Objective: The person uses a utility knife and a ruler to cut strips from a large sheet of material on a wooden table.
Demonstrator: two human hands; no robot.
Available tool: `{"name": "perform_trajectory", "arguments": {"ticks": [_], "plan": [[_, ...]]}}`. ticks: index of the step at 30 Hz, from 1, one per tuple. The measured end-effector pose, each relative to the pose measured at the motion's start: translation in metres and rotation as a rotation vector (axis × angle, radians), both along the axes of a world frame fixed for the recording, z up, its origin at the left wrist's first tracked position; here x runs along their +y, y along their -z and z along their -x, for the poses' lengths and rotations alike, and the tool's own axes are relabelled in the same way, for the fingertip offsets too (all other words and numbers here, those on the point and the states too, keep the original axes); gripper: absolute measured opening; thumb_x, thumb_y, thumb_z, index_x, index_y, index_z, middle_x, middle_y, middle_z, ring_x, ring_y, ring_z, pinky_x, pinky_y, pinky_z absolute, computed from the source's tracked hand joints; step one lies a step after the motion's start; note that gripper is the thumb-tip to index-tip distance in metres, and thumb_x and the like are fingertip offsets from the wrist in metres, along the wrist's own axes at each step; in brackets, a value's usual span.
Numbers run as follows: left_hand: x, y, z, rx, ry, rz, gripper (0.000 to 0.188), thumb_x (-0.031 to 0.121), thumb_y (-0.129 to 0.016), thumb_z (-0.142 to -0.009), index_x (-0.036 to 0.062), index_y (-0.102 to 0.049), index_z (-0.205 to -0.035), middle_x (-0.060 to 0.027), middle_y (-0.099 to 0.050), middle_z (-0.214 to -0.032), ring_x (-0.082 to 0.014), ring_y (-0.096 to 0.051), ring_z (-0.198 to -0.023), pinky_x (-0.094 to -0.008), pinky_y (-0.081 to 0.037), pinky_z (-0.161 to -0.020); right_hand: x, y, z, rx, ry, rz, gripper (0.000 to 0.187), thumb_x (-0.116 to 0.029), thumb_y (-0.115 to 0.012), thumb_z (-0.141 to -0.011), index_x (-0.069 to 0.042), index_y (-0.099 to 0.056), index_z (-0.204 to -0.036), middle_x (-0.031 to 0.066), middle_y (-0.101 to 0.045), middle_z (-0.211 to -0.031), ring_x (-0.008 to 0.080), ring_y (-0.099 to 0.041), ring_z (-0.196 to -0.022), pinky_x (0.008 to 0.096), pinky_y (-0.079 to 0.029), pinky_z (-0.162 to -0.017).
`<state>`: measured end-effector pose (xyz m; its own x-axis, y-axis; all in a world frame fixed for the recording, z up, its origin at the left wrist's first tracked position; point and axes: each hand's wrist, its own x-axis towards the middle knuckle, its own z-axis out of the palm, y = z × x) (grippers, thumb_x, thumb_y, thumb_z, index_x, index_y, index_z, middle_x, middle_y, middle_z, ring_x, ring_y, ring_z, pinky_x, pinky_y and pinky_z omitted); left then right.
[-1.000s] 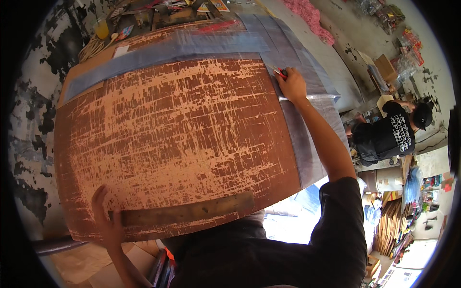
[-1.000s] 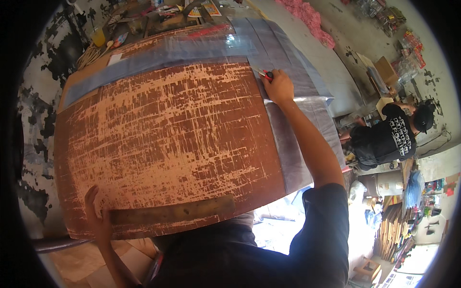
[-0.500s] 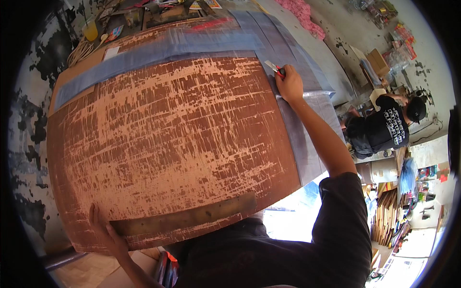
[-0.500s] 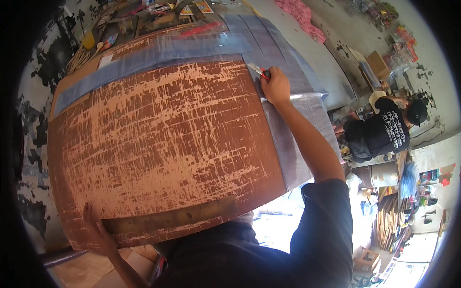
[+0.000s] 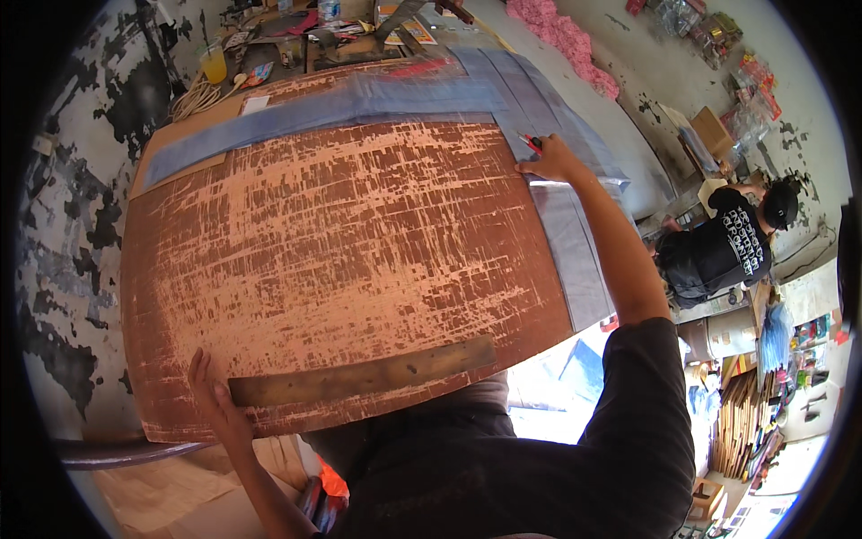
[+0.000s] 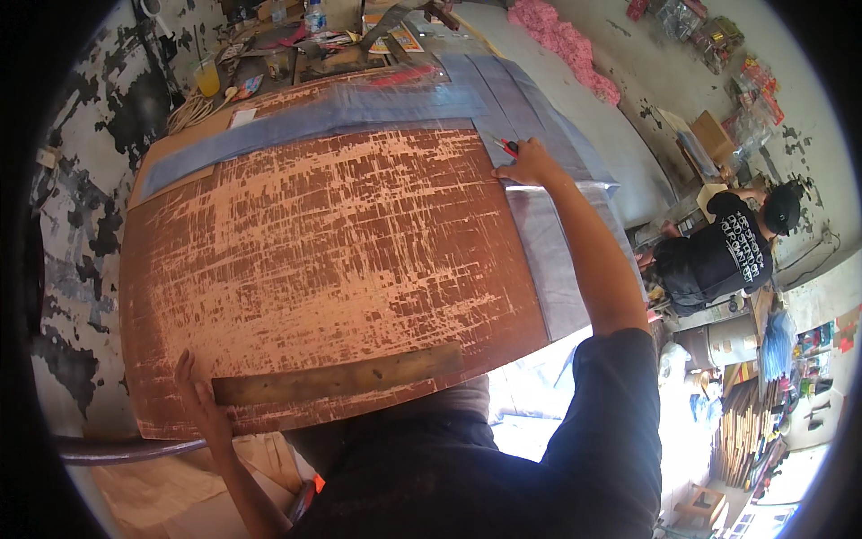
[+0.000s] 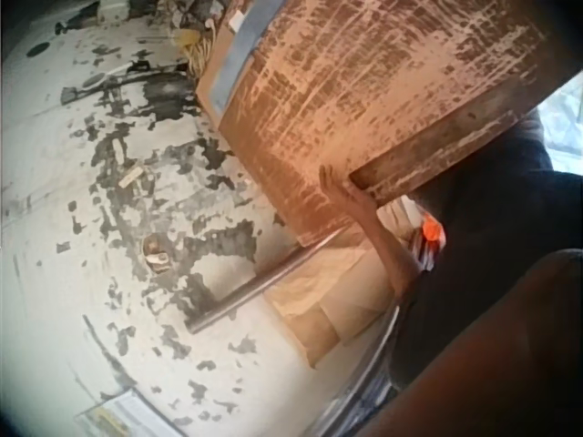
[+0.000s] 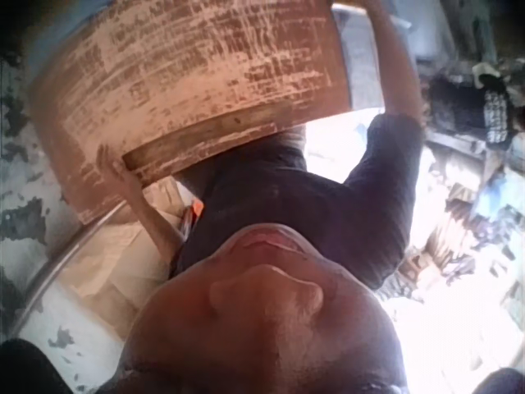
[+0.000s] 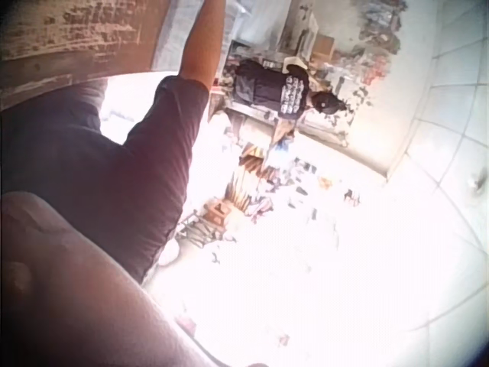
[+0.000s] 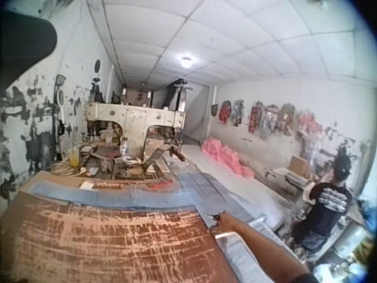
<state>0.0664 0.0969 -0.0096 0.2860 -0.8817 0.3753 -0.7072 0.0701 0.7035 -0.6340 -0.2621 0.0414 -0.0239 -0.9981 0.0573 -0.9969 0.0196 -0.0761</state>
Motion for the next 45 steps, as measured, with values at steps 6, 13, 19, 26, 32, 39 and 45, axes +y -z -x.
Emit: {"name": "perform_trajectory", "arguments": {"ticks": [6, 13, 19, 26, 32, 39, 45], "plan": [[0.001, -0.001, -0.001, 0.021, 0.002, 0.038, 0.054, 0.037, -0.042, -0.119, -0.0001, -0.057, -0.155, -0.0210, -0.051, -0.167, -0.0387, -0.045, -0.158, -0.0531, -0.032, -0.132, -0.001, -0.007, -0.038, 0.112, -0.001, -0.064, 0.079, -0.055, -0.083, -0.089, 0.006, -0.061, -0.133, 0.0341, -0.073, -0.126, 0.0508, -0.073, -0.118, 0.0589, -0.057, -0.101], [0.000, -0.001, 0.004, 0.056, 0.012, 0.033, 0.053, 0.036, -0.041, -0.120, 0.0000, -0.055, -0.156, -0.0208, -0.052, -0.165, -0.0377, -0.047, -0.156, -0.0519, -0.033, -0.131, 0.003, 0.007, -0.065, 0.144, -0.008, 0.055, 0.028, -0.020, -0.065, -0.108, 0.001, -0.055, -0.123, 0.0306, -0.079, -0.111, 0.0502, -0.078, -0.105, 0.0593, -0.061, -0.091], [-0.006, -0.015, 0.001, 0.106, 0.065, 0.017, 0.047, 0.028, -0.044, -0.119, -0.0002, -0.057, -0.154, -0.0204, -0.057, -0.159, -0.0349, -0.052, -0.152, -0.0482, -0.037, -0.129, 0.003, -0.032, -0.060, 0.117, -0.019, 0.139, 0.031, -0.013, -0.066, -0.103, -0.003, -0.051, -0.129, 0.0330, -0.077, -0.108, 0.0537, -0.076, -0.102, 0.0640, -0.059, -0.086], [-0.121, -0.124, 0.088, -0.037, 0.703, -0.144, 0.041, 0.026, -0.062, -0.113, 0.0013, -0.065, -0.147, -0.0196, -0.066, -0.150, -0.0331, -0.060, -0.145, -0.0472, -0.043, -0.125, 0.013, -0.081, -0.010, 0.210, 0.025, 0.245, 0.025, -0.006, -0.062, -0.101, -0.004, -0.054, -0.125, 0.0325, -0.077, -0.104, 0.0536, -0.076, -0.098, 0.0648, -0.059, -0.084], [-0.271, -0.114, 0.293, 0.056, 1.176, -0.490, 0.069, 0.058, -0.036, -0.121, 0.0031, -0.058, -0.158, -0.0231, -0.062, -0.156, -0.0340, -0.060, -0.147, -0.0468, -0.049, -0.125, 0.017, -0.092, -0.012, 0.170, 0.000, 0.314, 0.023, -0.006, -0.061, -0.101, -0.004, -0.055, -0.123, 0.0324, -0.077, -0.099, 0.0532, -0.076, -0.094, 0.0647, -0.059, -0.082], [-0.355, -0.049, 0.541, 1.177, 1.071, -0.931, 0.126, 0.099, -0.033, -0.096, -0.0046, -0.040, -0.168, -0.0323, -0.055, -0.161, -0.0395, -0.053, -0.153, -0.0528, -0.039, -0.129, 0.033, -0.103, -0.016, 0.033, 0.032, 0.329, 0.034, -0.015, -0.072, -0.095, -0.004, -0.058, -0.124, 0.0337, -0.076, -0.097, 0.0548, -0.074, -0.095, 0.0639, -0.057, -0.084], [-0.368, -0.062, 0.617, 1.630, 1.224, -0.745, 0.094, 0.092, -0.032, -0.101, 0.0174, -0.065, -0.149, -0.0124, -0.070, -0.145, -0.0288, -0.065, -0.134, -0.0499, -0.051, -0.113, 0.036, -0.100, -0.016, -0.165, 0.041, 0.420, 0.045, -0.021, -0.085, -0.085, 0.001, -0.063, -0.119, 0.0343, -0.076, -0.093, 0.0551, -0.074, -0.091, 0.0607, -0.058, -0.081]]}}
